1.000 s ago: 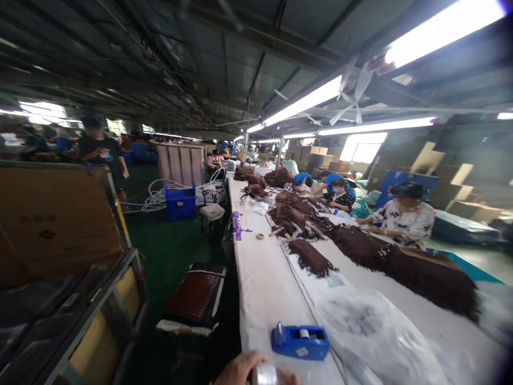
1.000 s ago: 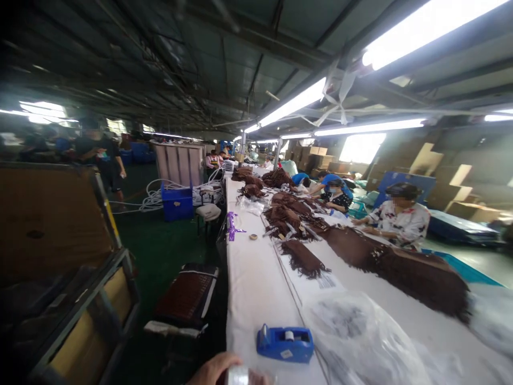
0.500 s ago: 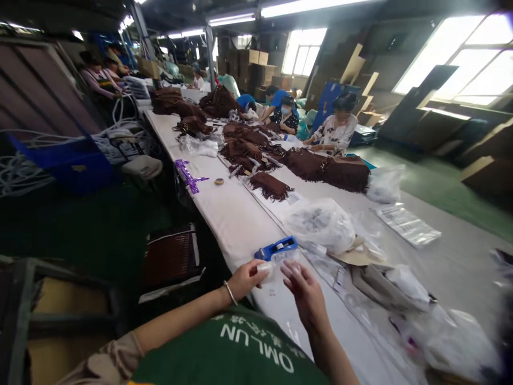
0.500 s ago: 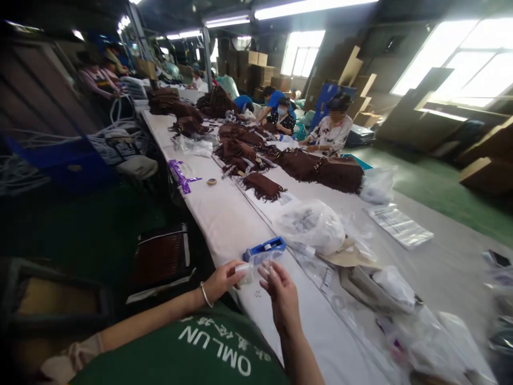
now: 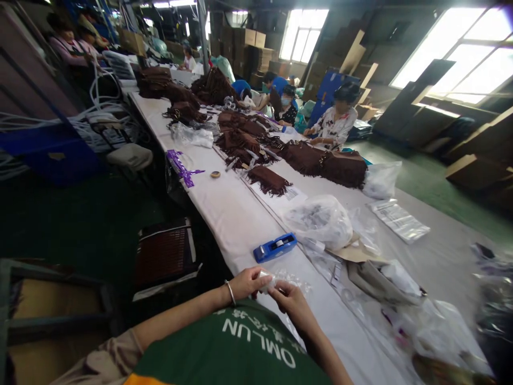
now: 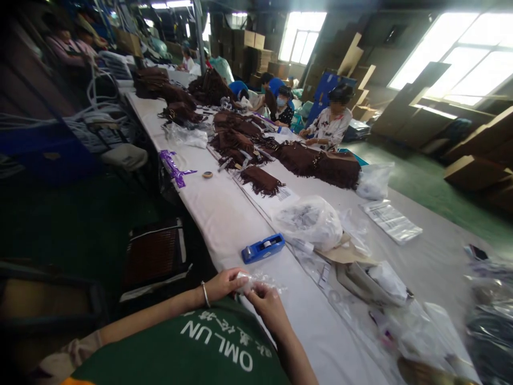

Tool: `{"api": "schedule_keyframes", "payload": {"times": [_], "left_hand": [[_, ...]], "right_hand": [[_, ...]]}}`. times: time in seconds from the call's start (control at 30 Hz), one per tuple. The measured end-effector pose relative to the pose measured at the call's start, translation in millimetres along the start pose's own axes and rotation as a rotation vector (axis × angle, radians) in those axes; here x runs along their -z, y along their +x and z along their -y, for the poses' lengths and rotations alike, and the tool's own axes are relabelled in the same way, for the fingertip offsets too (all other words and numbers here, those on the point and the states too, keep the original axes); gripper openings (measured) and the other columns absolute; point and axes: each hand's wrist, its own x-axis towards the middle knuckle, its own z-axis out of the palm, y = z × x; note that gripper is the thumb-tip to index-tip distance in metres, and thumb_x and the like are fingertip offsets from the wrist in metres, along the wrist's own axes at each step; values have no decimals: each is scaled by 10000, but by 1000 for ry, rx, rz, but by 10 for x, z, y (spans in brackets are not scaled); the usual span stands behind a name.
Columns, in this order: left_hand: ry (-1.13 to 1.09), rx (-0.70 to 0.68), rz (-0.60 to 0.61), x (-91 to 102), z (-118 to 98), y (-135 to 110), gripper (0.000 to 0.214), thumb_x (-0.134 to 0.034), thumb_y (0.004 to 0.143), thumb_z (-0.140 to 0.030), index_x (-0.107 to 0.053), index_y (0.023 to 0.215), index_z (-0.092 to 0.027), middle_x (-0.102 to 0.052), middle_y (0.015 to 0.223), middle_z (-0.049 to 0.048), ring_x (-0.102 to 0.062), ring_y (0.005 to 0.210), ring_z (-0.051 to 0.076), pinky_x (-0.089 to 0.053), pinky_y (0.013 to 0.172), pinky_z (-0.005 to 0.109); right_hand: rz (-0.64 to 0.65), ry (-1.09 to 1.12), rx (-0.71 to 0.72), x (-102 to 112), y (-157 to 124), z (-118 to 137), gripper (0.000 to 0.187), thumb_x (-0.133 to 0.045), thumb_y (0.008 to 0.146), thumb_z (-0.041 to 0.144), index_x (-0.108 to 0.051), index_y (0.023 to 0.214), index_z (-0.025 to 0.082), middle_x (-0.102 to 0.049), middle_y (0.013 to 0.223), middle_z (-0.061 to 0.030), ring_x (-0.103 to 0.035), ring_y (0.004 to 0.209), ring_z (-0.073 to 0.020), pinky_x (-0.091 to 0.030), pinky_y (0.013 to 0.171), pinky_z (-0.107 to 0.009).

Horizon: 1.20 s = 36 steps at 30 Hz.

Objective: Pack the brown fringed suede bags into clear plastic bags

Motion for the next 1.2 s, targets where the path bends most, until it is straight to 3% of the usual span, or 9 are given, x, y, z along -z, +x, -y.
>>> {"api": "schedule_keyframes", "payload": {"times": [0.17,0.47,0.57,0.67,0.77,0.87,0.97,1.1,1.2], "left_hand": [[15,18,25,-19,-24,-55,557,-543,774,-645,-587,933,-113,-582,689,24,-515,537,114,-423,487,213],[-306,115,99,-92,16,-41,568,-527,774,-659,-606,849,-101,-534,548,11,-412,435,90,-351,438,224],[-426,177,-8,6,141,8,615,-529,760,-669,-598,961,-91,-513,550,-4,-398,439,83,-364,452,226],[-387,274,-209,178,338,72,670,-556,698,-712,-539,1025,-128,-535,611,-16,-447,474,84,-413,495,227],[-267,391,-211,240,583,180,668,-639,598,-723,-501,920,-153,-561,627,-13,-485,481,91,-435,506,232],[-185,525,-108,34,822,415,674,-706,502,-716,-475,801,-158,-544,570,-15,-488,447,101,-414,463,225],[-139,606,-3,-399,947,836,626,-794,478,-600,-472,776,-153,-527,571,-20,-526,465,125,-409,460,224],[-132,592,90,-945,849,1568,502,-708,687,-496,-524,941,-104,-597,786,59,-618,612,179,-468,575,273],[-116,550,111,-1142,681,1937,570,-681,731,-465,-494,1120,-92,-582,1048,154,-641,798,242,-488,694,334]], "right_hand": [[-118,-22,5,-48,22,-85,423,-625,723,569,-619,677,148,-455,559,21,-359,550,-107,-261,515,-244],[-7,558,-34,-92,-62,-307,368,-677,714,495,-600,779,141,-340,537,62,-203,488,-68,-132,468,-238],[-70,764,-1,-16,-67,-353,371,-660,708,533,-599,806,180,-349,575,57,-220,491,-74,-203,458,-222],[-224,1004,34,168,-93,-417,335,-702,680,500,-609,834,217,-480,697,21,-367,562,-93,-358,514,-229],[-339,1083,-47,372,-182,-621,321,-752,667,409,-643,893,210,-577,861,-10,-492,687,-110,-452,578,-227],[-512,1115,-193,510,-378,-1011,303,-771,673,335,-663,913,183,-598,809,1,-507,631,-77,-473,545,-176],[-750,1148,-257,638,-715,-1476,282,-804,629,321,-674,846,196,-624,752,12,-534,584,-74,-507,533,-169],[-891,981,-245,920,-1249,-1916,306,-820,567,413,-676,764,228,-608,626,16,-563,537,-113,-544,515,-220],[-869,721,-207,1146,-1462,-2003,323,-783,582,485,-677,757,235,-616,624,0,-572,524,-145,-537,481,-258]]}}
